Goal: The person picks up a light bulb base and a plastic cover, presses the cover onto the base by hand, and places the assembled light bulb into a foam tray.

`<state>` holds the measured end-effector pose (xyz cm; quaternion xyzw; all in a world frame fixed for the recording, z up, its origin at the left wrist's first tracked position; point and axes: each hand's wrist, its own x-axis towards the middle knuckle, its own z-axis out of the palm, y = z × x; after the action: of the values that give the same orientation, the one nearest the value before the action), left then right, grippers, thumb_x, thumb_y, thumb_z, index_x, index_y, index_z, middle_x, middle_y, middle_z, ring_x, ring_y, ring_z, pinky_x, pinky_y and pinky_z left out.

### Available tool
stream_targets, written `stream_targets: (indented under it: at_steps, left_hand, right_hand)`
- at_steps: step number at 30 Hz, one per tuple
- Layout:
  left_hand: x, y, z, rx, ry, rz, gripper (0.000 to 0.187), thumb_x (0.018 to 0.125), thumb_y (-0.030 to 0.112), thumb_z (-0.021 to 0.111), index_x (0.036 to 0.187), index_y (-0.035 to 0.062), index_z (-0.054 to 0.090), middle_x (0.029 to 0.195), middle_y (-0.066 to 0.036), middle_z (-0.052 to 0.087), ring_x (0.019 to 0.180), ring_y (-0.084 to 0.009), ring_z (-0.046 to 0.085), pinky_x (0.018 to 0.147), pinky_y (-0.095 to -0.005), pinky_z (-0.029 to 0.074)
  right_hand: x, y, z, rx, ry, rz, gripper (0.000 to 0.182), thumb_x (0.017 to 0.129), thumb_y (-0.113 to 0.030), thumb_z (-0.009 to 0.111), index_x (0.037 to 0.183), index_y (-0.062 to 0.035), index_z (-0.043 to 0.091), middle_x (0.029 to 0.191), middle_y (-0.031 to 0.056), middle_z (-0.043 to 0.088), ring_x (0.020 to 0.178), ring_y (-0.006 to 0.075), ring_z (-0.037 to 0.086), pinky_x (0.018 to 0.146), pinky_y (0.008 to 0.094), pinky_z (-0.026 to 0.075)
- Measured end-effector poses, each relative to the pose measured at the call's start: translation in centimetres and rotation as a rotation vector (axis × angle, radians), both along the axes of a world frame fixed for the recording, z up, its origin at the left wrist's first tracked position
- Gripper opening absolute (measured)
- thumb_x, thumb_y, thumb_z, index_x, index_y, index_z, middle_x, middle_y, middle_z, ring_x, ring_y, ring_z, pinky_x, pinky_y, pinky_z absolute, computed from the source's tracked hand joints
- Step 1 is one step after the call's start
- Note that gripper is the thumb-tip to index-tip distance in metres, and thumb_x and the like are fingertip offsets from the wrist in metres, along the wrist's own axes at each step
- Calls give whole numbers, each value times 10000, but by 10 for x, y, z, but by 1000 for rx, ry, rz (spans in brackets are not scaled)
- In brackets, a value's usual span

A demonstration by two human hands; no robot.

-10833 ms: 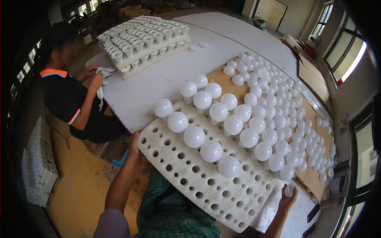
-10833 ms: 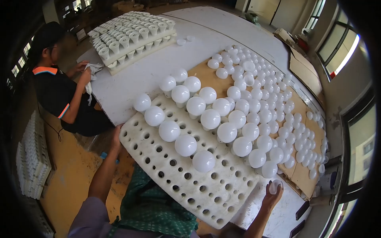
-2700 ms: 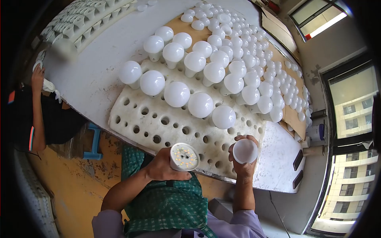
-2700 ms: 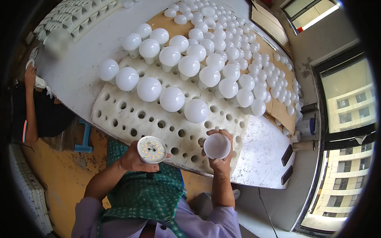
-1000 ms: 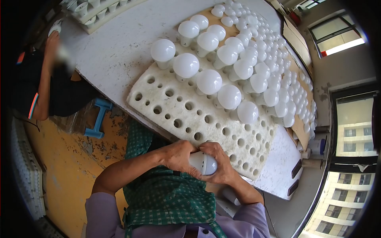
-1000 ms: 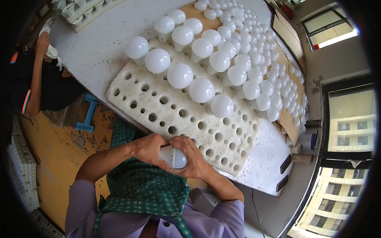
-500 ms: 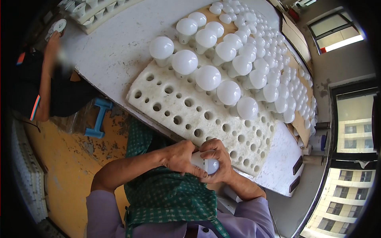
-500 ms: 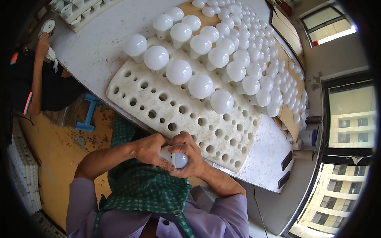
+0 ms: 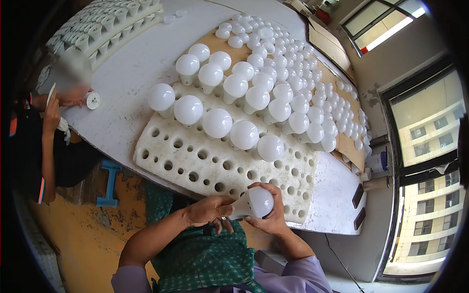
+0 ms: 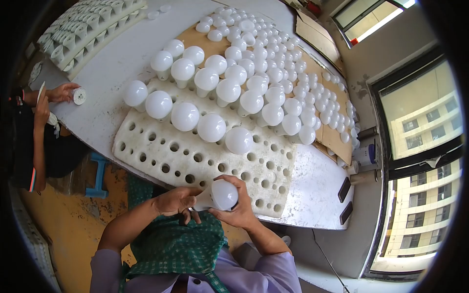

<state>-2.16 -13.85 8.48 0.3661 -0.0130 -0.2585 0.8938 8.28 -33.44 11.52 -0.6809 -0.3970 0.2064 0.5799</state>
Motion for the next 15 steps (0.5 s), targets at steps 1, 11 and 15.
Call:
stream_targets:
  at_steps: [1, 11, 15]
  left_hand:
    - [-2, 2, 0, 55, -10, 47, 615, 865, 386, 591, 1248, -49, 386, 1027, -159, 572, 833, -224, 648, 542, -248, 514]
    - [-14, 20, -5, 171, -128, 201, 472, 858, 187, 627, 1178, -104, 438, 1125, -253, 574, 862, -236, 647, 572, -252, 509]
    - [-33, 44, -4, 147, -135, 378, 443, 822, 136, 641, 1149, -104, 463, 1089, -259, 591, 847, -256, 651, 587, -267, 517]
  right_hand:
    - [11, -12, 4, 25, -82, -81, 840, 607, -136, 806, 1268, -50, 294, 1197, 145, 446, 1105, 233, 471, 938, 361, 390]
    - [113, -27, 20, -208, -471, -549, 789, 614, -104, 781, 1288, -66, 374, 1187, 136, 452, 1051, 253, 501, 869, 372, 455]
    - [114, -26, 42, -286, -549, -416, 667, 671, -151, 745, 1267, -57, 458, 1202, 126, 465, 1066, 227, 505, 836, 341, 471]
